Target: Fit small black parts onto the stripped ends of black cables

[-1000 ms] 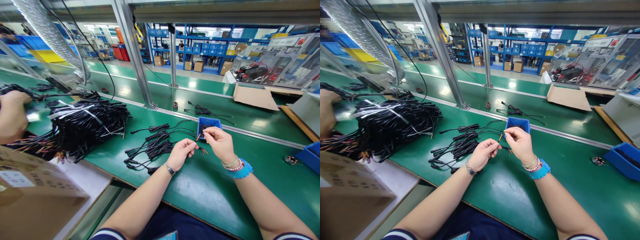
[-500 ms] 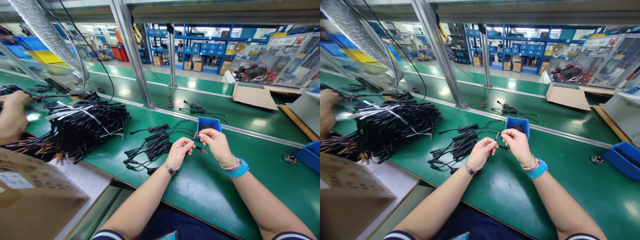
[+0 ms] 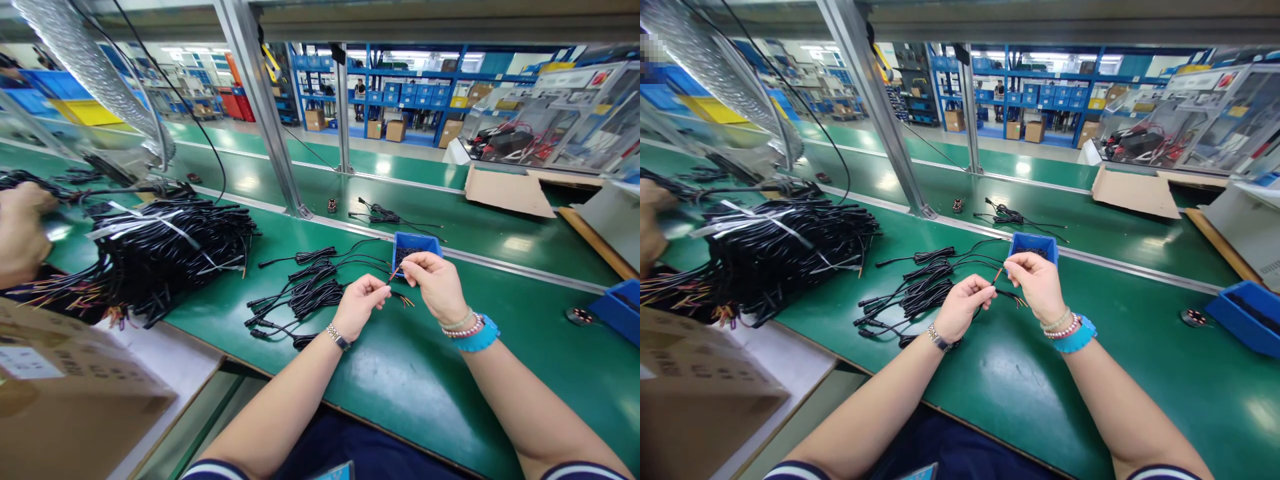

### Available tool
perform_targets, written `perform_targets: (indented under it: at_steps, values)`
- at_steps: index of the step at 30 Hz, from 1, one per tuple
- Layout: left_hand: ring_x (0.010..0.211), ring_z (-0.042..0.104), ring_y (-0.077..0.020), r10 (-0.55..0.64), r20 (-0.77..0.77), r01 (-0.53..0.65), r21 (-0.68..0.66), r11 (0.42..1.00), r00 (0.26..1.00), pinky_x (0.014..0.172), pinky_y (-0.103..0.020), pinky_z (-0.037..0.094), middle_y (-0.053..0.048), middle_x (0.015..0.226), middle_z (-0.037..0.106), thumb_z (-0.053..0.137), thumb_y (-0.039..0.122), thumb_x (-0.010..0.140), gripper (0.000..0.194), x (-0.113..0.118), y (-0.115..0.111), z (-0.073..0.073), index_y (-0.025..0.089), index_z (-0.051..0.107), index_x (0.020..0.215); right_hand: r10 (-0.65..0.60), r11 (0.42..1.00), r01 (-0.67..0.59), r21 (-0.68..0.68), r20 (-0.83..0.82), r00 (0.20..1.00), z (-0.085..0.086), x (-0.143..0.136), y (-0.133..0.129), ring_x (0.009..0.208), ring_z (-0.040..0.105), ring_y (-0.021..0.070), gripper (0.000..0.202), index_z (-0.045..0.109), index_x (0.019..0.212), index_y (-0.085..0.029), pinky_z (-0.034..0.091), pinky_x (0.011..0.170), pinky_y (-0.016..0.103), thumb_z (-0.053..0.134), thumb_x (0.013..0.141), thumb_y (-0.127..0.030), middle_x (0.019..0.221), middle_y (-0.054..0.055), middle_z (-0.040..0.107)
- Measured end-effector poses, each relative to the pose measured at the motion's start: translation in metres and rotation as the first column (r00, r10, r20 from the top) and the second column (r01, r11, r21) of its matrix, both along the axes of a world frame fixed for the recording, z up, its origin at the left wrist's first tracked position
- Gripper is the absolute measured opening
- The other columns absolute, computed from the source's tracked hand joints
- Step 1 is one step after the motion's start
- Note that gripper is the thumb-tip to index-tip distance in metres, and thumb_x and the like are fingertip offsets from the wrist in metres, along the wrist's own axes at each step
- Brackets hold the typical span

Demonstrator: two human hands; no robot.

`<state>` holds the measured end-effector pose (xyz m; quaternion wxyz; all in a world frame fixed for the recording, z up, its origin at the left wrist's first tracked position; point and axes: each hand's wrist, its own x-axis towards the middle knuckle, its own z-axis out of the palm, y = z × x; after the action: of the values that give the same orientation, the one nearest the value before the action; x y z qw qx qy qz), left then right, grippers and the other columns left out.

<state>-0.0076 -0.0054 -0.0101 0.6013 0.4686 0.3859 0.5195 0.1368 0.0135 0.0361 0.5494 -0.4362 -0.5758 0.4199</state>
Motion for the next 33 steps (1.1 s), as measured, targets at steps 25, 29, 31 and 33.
perform_targets:
  at_steps: [25,29,31,33]
  values:
    - [0.053,0.048,-0.0065,0.008,-0.013,-0.008,0.01,1.0,1.0,0.052,-0.02,0.038,0.0,0.064,0.059,0.063,0.027,0.069,0.016,0.0001,-0.0001,0.0006,0.014,0.054,0.07,0.113,0.987,-0.11,-0.119,0.02,0.993,0.0007,0.0027,-0.0019,0.046,0.039,0.0053,0.016,0.059,0.068,-0.013,0.031,0.044,0.02,0.062,0.07,-0.028,0.053,-0.003,0.049]
    - [0.053,0.048,-0.0064,0.007,-0.014,-0.007,0.012,1.0,1.0,0.052,-0.02,0.038,0.0,0.064,0.059,0.063,0.026,0.07,0.015,0.0002,-0.0001,0.0004,0.014,0.054,0.069,0.084,0.991,-0.083,-0.1,0.002,0.996,0.0005,0.0033,-0.0014,0.045,0.038,0.0051,0.017,0.059,0.068,-0.013,0.03,0.044,0.02,0.062,0.07,-0.029,0.053,-0.003,0.049]
    - [0.053,0.048,-0.0064,0.004,-0.016,-0.004,0.012,1.0,1.0,0.052,-0.02,0.038,0.0,0.064,0.059,0.063,0.026,0.07,0.015,0.0003,-0.0002,0.0003,0.014,0.054,0.069,0.056,0.995,-0.057,-0.076,-0.012,0.998,0.001,0.0037,-0.0007,0.046,0.038,0.0052,0.018,0.059,0.069,-0.013,0.03,0.044,0.02,0.061,0.071,-0.03,0.054,-0.002,0.049]
    - [0.053,0.048,-0.0064,0.003,-0.021,-0.003,0.015,1.0,1.0,0.052,-0.02,0.039,0.0,0.064,0.059,0.063,0.027,0.07,0.016,0.0003,-0.0002,0.0002,0.014,0.054,0.069,0.049,0.996,-0.05,-0.073,-0.017,0.999,0.0017,0.0041,0.0,0.046,0.038,0.0053,0.018,0.059,0.069,-0.013,0.03,0.044,0.02,0.061,0.071,-0.031,0.054,-0.002,0.049]
